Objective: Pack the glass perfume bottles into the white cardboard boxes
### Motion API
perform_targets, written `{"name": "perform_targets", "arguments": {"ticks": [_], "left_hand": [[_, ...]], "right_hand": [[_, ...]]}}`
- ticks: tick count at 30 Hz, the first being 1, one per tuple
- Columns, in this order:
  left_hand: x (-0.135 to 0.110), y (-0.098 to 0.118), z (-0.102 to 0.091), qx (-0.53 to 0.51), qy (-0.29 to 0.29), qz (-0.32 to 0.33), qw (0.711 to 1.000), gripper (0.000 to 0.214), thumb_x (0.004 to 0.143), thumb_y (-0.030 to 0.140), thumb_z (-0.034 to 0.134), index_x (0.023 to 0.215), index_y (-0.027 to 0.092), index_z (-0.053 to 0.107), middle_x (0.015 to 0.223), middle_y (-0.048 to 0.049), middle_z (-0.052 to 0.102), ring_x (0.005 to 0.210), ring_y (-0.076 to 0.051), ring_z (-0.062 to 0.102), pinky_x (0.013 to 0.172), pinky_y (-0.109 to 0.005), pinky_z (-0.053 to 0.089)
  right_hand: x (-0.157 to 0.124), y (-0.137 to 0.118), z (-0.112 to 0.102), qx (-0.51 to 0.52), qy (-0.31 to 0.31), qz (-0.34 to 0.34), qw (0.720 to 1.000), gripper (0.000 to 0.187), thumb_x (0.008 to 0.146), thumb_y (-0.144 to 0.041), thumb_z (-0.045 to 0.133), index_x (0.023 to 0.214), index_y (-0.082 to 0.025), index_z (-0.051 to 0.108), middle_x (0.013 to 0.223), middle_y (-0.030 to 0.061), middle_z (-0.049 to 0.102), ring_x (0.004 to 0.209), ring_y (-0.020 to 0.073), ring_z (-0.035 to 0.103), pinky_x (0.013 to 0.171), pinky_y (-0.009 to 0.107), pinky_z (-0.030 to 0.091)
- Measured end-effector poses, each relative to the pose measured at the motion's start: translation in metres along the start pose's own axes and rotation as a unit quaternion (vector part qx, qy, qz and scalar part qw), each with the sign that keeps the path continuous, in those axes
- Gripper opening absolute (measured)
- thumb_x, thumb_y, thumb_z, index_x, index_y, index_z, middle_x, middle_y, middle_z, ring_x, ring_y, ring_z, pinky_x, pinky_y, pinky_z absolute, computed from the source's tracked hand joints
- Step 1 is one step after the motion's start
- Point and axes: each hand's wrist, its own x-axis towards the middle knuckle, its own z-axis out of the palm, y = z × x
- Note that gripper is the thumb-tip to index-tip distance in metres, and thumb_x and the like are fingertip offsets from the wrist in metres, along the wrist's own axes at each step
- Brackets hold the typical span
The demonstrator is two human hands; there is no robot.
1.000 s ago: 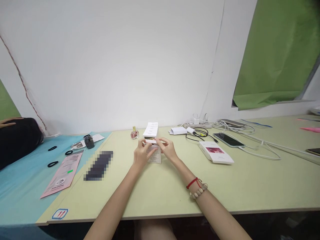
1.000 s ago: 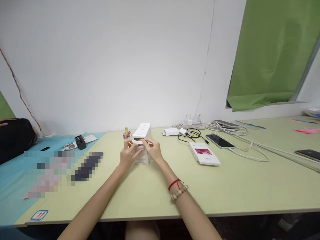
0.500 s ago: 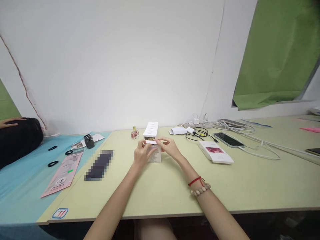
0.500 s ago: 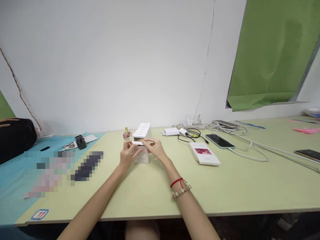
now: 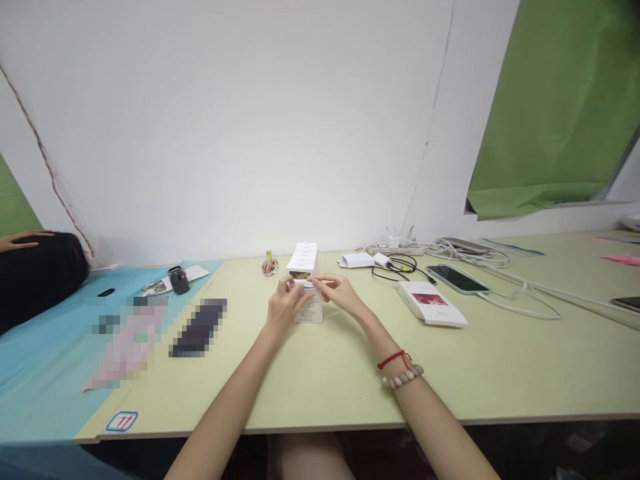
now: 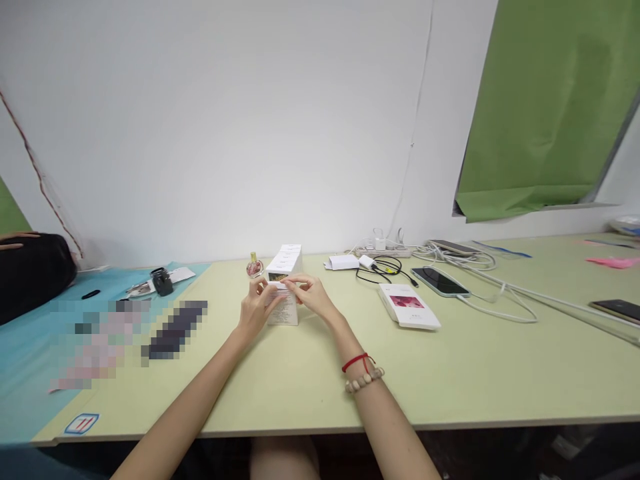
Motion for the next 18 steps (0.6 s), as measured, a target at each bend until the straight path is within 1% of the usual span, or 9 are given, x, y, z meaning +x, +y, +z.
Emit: {"name": "perform_targets", "arguments": {"ticks": [3,7,10,12,14,18], "left_hand": [[0.0008,-0.0021,0.0019,-0.025,0.01,0.007,1.0,0.024,0.083,0.042,0.046,0.089,0.022,0.057,0.104,-0.0055,0.044,0.069,-0.008,0.047,0.055,-0.017,0.038],[0.0027,-0.0046,0.0037,-0.063,0.007,0.006,0.998,0.021,0.084,0.04,0.046,0.09,0.022,0.055,0.105,-0.0057,0.041,0.071,-0.008,0.044,0.059,-0.018,0.04],[0.0034,-0.0058,0.0037,-0.072,-0.004,0.004,0.997,0.021,0.085,0.039,0.044,0.092,0.022,0.054,0.107,-0.0058,0.041,0.071,-0.008,0.043,0.059,-0.018,0.04],[0.0031,-0.0061,0.0034,-0.066,-0.007,0.004,0.998,0.022,0.085,0.039,0.044,0.093,0.022,0.055,0.107,-0.006,0.041,0.071,-0.008,0.044,0.057,-0.017,0.039],[0.0024,-0.0063,0.0034,-0.058,-0.003,0.004,0.998,0.022,0.085,0.039,0.044,0.093,0.022,0.056,0.107,-0.0062,0.042,0.072,-0.008,0.044,0.056,-0.017,0.038],[0.0001,-0.0073,0.0045,-0.05,0.007,0.011,0.999,0.023,0.085,0.04,0.044,0.094,0.022,0.056,0.106,-0.0063,0.044,0.073,-0.009,0.047,0.056,-0.017,0.038]], "right_hand": [[0.0002,-0.0001,0.0008,-0.01,0.0,-0.003,1.0,0.034,0.073,-0.046,0.058,0.088,-0.018,0.069,0.098,0.0075,0.065,0.047,0.0052,0.048,0.04,0.02,0.041],[-0.0005,-0.0002,0.0042,-0.03,0.027,-0.007,0.999,0.036,0.073,-0.047,0.058,0.088,-0.017,0.069,0.097,0.0077,0.065,0.049,0.007,0.05,0.037,0.019,0.039],[-0.0002,0.0022,0.0056,-0.059,0.06,-0.009,0.996,0.034,0.072,-0.047,0.059,0.085,-0.018,0.069,0.089,0.0065,0.066,0.048,0.0072,0.047,0.035,0.019,0.037],[0.0005,0.0046,0.0056,-0.072,0.071,-0.011,0.995,0.034,0.071,-0.047,0.06,0.083,-0.017,0.069,0.084,0.0059,0.065,0.047,0.0074,0.046,0.035,0.02,0.037],[0.0012,0.0064,0.0054,-0.066,0.066,-0.016,0.996,0.034,0.07,-0.047,0.061,0.081,-0.017,0.069,0.083,0.0061,0.064,0.047,0.007,0.046,0.036,0.02,0.038],[0.0007,0.0052,0.0045,-0.054,0.044,-0.022,0.997,0.033,0.067,-0.047,0.064,0.081,-0.017,0.068,0.095,0.008,0.061,0.047,0.0052,0.045,0.037,0.02,0.039]]}}
